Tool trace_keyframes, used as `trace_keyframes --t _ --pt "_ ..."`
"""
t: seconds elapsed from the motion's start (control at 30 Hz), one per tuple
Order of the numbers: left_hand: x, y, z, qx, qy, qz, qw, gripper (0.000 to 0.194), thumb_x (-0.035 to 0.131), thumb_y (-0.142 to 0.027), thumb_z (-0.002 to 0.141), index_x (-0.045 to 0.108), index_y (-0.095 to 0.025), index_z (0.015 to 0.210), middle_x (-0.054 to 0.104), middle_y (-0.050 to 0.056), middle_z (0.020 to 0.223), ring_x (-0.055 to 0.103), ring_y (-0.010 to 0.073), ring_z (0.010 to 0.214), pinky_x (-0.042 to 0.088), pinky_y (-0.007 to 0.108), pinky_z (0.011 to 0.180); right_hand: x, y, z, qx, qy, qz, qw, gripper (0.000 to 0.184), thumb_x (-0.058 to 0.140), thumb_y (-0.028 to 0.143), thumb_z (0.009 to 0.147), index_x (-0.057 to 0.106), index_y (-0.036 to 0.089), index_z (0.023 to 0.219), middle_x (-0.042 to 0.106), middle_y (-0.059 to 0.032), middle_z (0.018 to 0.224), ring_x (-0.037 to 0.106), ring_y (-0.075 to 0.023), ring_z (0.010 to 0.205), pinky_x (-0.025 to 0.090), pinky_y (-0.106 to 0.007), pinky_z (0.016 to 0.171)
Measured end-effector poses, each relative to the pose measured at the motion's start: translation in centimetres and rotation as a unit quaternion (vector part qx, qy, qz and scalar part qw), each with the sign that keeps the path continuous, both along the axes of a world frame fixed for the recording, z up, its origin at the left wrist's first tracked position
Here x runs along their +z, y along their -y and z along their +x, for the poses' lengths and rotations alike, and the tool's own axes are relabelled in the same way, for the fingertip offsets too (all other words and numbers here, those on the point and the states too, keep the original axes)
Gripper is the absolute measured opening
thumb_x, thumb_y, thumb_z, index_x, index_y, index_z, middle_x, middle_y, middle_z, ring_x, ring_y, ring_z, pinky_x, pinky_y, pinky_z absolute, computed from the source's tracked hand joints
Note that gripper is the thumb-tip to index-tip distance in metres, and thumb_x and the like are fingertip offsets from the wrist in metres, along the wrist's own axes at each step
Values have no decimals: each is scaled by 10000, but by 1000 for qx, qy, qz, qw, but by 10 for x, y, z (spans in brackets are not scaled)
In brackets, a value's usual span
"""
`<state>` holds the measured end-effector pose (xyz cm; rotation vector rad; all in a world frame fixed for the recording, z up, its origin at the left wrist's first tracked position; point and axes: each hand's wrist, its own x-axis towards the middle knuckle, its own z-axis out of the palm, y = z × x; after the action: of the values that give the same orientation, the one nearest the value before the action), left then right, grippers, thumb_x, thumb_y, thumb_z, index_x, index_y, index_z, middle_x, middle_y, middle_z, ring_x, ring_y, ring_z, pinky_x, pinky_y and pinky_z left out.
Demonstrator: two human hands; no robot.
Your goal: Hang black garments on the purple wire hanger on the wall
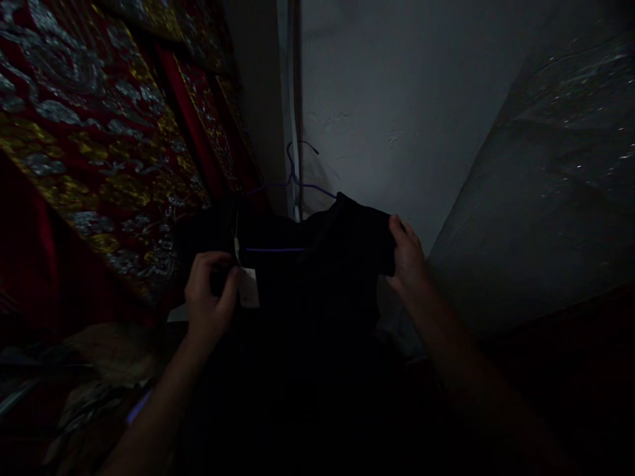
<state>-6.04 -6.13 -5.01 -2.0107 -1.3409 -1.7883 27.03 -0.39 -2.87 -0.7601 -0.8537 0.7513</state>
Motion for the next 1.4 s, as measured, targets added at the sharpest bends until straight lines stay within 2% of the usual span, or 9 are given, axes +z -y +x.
trace_keyframes --t 0.1,0.23,0.37,0.53,0.77,0.93,1.03,1.2,1.4 --pt "-22 1 16 -44 126 -98 986 262 678 -321 883 521 -211 1062 612 24 986 623 178 921 493 305 837 -17 10 -1 9 -7 -37 999 457 756 592 779 678 223 1035 763 -84 1007 725 -281 1009 614 -426 848" --pt "-38 14 41 -177 199 -246 932 250 612 -393 948 499 -224 1094 623 -28 773 608 142 678 470 248 633 -30 11 -1 2 -11 -40 999 469 773 598 753 674 222 1015 768 -73 1019 724 -279 1031 617 -419 862" --pt "-41 22 61 -254 168 -234 923 304 575 -379 985 488 -230 1236 698 19 921 654 151 724 515 279 689 -32 12 0 15 -14 -50 999 475 760 606 766 685 224 1038 763 -91 1070 720 -286 1044 618 -430 863" --pt "-43 11 59 -157 -63 -187 968 274 555 -326 990 572 -223 1243 696 86 1185 663 240 1084 509 407 955 -32 14 1 17 -39 -62 997 488 817 581 700 700 215 1000 761 -81 1065 708 -292 1079 609 -428 896" --pt "-55 0 33 4 -260 -209 943 469 531 -190 950 482 -146 1415 525 188 1505 564 357 1289 485 552 1034 -28 14 5 -5 -16 -48 999 458 819 582 691 700 227 953 763 -78 1038 705 -304 1086 611 -438 891" --pt "-51 9 18 8 -306 -278 911 423 577 -153 915 584 -160 1338 527 168 1519 603 379 1252 519 558 1009 -25 17 8 -10 8 -41 999 405 801 569 726 696 243 942 760 -70 1029 698 -307 1110 605 -445 907" --pt "-47 17 13 -46 -298 -261 917 412 565 -139 921 617 -205 1324 491 117 1559 594 337 1285 516 514 1048 -29 14 8 -7 17 -39 999 420 779 580 751 703 242 988 758 -80 1062 697 -307 1110 596 -463 921" --pt "-47 21 24 -142 -244 -187 941 195 612 -193 929 719 -237 1087 721 71 1110 661 250 1031 560 410 874 -52 0 4 -44 14 -60 997 441 716 578 795 699 213 1041 744 -88 1105 677 -288 1124 543 -476 986" --pt "-64 20 60 -203 -154 -129 958 235 563 -56 851 704 -222 941 702 31 810 603 202 794 483 356 715 -100 30 -19 -238 134 -11 962 547 722 470 792 567 226 1257 559 -115 1403 511 -282 1310 370 -509 1153"
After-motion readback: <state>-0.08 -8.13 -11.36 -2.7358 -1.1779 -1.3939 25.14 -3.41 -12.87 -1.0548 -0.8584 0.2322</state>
